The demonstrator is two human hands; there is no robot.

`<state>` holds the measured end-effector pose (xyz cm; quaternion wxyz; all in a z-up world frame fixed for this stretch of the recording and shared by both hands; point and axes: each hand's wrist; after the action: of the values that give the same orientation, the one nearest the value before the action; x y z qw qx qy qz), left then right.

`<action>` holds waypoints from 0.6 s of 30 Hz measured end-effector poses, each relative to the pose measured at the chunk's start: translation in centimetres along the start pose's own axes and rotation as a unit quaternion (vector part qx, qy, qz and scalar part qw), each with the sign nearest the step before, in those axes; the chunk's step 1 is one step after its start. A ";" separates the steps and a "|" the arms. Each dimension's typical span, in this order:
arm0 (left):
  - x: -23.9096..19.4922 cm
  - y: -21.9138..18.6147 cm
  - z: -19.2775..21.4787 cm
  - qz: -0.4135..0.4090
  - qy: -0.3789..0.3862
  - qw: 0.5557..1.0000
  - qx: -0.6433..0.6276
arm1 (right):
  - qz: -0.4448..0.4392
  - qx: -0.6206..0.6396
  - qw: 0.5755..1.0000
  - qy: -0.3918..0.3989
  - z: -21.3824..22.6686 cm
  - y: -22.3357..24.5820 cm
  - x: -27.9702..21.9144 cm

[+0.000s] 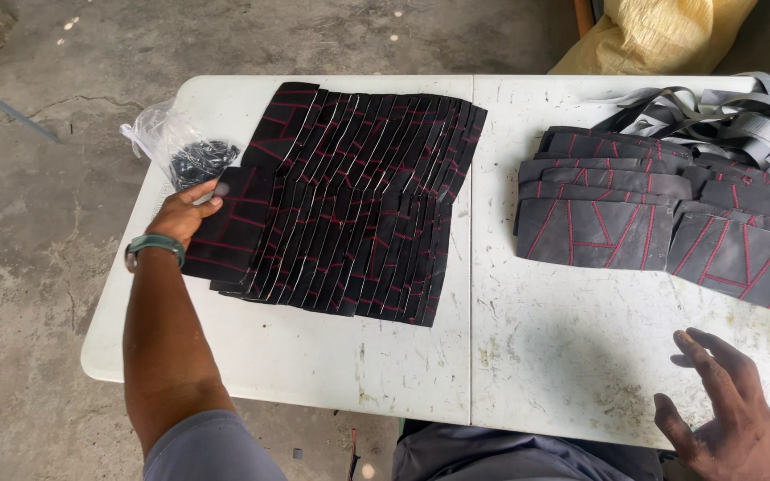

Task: The person repeatedly picks up black fabric pieces with red stitching from a pile on a white table, flips them to show the orange underside, and places them back on the pile. The person continues this repetitive handling throughout the clip.

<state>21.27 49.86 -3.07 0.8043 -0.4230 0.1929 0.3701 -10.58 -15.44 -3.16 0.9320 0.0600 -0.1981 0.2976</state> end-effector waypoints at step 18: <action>-15.7 -9.4 -26.9 -0.562 -0.037 0.826 -0.041 | -0.279 0.184 0.929 -0.159 1.0 -6.1 2.5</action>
<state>18.27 17.44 -3.49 0.8615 -0.4770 -0.1233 -0.1226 -5.53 -19.27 -1.20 0.9062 0.3299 -0.2610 0.0436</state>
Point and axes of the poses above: each hand's wrist, its own x-axis towards the middle knuckle, its own z-axis out of the back of the hand, y = z × x, and after that the axes turned 15 degrees about z, right-handed
